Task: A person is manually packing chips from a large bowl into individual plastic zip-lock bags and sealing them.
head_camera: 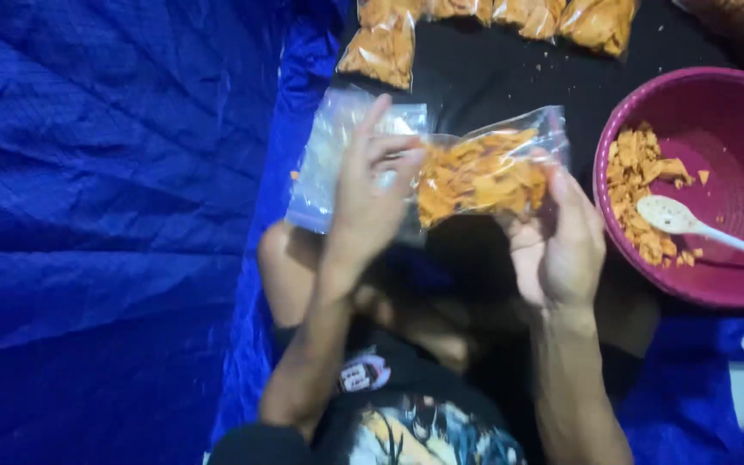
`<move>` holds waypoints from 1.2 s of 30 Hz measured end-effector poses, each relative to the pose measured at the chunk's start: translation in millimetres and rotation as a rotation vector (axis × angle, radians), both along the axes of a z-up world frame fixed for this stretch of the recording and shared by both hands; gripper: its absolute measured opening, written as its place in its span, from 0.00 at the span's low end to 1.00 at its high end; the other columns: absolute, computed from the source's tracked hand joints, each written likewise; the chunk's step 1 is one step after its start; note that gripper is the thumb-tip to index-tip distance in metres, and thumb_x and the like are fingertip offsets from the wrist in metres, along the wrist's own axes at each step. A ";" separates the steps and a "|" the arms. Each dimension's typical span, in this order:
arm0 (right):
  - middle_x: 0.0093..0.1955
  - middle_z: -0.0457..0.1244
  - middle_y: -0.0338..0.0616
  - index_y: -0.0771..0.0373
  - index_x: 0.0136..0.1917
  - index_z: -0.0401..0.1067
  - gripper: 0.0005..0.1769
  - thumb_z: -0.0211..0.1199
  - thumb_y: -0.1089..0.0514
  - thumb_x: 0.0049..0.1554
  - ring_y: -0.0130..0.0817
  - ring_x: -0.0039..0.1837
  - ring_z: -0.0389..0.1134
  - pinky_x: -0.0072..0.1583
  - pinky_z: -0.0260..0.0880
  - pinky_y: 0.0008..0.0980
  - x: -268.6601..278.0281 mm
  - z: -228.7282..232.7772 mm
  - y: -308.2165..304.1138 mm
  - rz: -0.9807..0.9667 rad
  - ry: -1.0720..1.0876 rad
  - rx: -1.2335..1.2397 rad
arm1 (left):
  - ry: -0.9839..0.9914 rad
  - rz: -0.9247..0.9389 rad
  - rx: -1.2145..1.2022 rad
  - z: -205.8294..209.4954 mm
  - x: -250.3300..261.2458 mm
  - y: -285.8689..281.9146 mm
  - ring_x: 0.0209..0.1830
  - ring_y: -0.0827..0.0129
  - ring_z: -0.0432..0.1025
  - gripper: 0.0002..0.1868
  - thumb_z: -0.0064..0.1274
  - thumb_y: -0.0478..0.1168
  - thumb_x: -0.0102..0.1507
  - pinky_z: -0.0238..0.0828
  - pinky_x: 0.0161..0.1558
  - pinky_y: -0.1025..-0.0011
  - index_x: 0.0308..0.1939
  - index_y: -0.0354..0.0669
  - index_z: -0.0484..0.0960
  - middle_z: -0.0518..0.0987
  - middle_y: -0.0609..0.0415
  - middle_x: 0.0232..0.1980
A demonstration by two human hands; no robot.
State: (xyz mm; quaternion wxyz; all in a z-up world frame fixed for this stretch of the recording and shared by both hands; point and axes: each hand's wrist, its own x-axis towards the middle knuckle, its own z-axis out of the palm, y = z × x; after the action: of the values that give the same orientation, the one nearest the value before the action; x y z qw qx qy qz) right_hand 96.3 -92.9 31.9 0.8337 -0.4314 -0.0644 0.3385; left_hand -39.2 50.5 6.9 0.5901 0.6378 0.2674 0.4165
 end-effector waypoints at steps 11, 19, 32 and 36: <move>0.55 0.69 0.55 0.71 0.60 0.73 0.16 0.56 0.57 0.65 0.34 0.49 0.73 0.48 0.79 0.25 9.4 19.3 7.3 0.276 -0.043 0.033 | 0.316 -0.325 0.254 39.1 -15.6 15.4 0.68 0.53 0.67 0.47 0.65 0.55 0.54 0.66 0.67 0.61 0.70 0.37 0.64 0.68 0.41 0.71; 0.62 0.65 0.57 0.69 0.77 0.57 0.32 0.59 0.62 0.61 0.34 0.51 0.73 0.51 0.78 0.28 15.2 -11.2 -6.1 0.232 -0.024 0.007 | 0.252 -0.378 0.024 42.6 19.9 9.6 0.28 0.80 0.73 0.16 0.55 0.40 0.65 0.70 0.29 0.83 0.52 0.33 0.83 0.83 0.56 0.34; 0.51 0.72 0.52 0.71 0.53 0.79 0.12 0.61 0.65 0.58 0.41 0.38 0.66 0.41 0.66 0.36 125.2 61.9 -141.7 0.153 -1.612 -1.247 | 0.354 -0.362 0.545 63.9 91.7 -56.5 0.38 0.64 0.69 0.31 0.62 0.48 0.61 0.67 0.39 0.69 0.64 0.36 0.73 0.74 0.51 0.43; 0.37 0.73 0.38 0.44 0.50 0.78 0.08 0.60 0.48 0.60 0.36 0.43 0.74 0.63 0.56 0.41 165.9 40.8 -144.8 0.493 -1.908 -1.612 | 0.336 -0.305 0.365 32.5 129.6 -85.2 0.19 0.75 0.68 0.39 0.58 0.47 0.63 0.64 0.23 0.77 0.70 0.26 0.61 0.74 0.58 0.24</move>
State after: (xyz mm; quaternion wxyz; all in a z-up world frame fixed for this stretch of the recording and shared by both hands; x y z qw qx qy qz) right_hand 262.2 -237.7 72.8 -0.1250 -0.8619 -0.4911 -0.0165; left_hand 90.4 -34.8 39.4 0.4689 0.8263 0.1832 0.2526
